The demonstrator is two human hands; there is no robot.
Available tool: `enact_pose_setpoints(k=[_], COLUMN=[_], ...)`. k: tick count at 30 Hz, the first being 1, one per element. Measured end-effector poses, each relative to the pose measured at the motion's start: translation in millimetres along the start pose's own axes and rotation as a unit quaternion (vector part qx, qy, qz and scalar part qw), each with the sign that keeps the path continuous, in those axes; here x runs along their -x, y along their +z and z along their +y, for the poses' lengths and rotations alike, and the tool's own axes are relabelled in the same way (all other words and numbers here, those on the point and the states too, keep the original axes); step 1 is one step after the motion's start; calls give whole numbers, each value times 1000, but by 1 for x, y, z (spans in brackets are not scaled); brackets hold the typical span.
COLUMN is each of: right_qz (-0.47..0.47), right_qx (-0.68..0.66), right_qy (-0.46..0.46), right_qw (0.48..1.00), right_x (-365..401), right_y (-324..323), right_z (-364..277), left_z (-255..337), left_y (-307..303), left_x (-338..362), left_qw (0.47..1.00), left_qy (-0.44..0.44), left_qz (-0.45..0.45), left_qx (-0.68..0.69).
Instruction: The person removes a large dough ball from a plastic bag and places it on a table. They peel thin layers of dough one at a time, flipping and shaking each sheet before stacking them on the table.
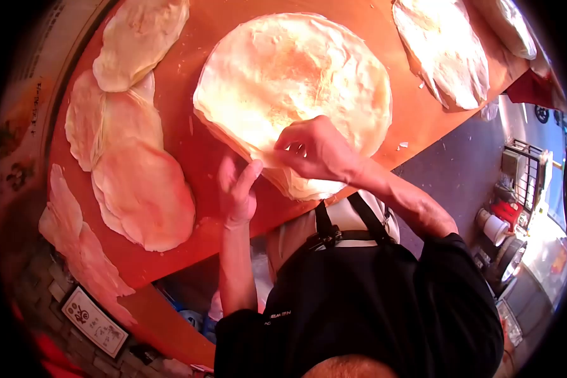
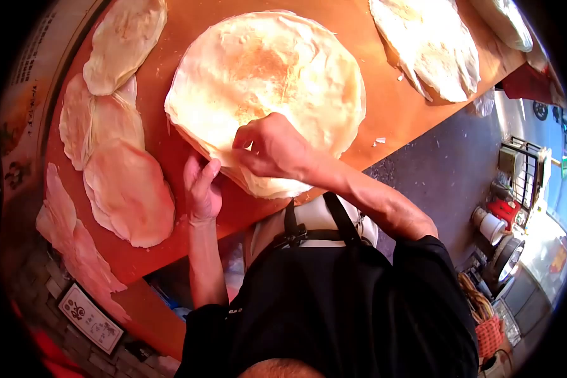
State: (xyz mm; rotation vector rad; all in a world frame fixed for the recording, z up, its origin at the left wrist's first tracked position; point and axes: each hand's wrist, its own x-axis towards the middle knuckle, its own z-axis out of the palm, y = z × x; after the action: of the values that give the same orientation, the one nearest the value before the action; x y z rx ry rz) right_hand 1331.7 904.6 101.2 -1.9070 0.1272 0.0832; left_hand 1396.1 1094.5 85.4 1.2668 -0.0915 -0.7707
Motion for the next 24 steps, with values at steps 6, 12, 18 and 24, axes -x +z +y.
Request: enact_pose_setpoints(k=[6,12,18,24], right_qz=[-58,0,54,29], right_qx=[-258,25,-15,-23], right_qy=[237,-23,13,-30], right_qw=[935,999,998,999], right_x=[-8,-7,-10,-9], right_y=[11,26,20,27], right_z=[26,1,-1,9], left_z=[-6,-6,-5,-4], left_y=[-12,-18,-17,-20], left_x=[3,5,4,5], left_qw=[999,998,998,998], left_qy=[-21,-57,-57,-56], left_qz=[37,17,23,4], left_qx=[8,19,33,30])
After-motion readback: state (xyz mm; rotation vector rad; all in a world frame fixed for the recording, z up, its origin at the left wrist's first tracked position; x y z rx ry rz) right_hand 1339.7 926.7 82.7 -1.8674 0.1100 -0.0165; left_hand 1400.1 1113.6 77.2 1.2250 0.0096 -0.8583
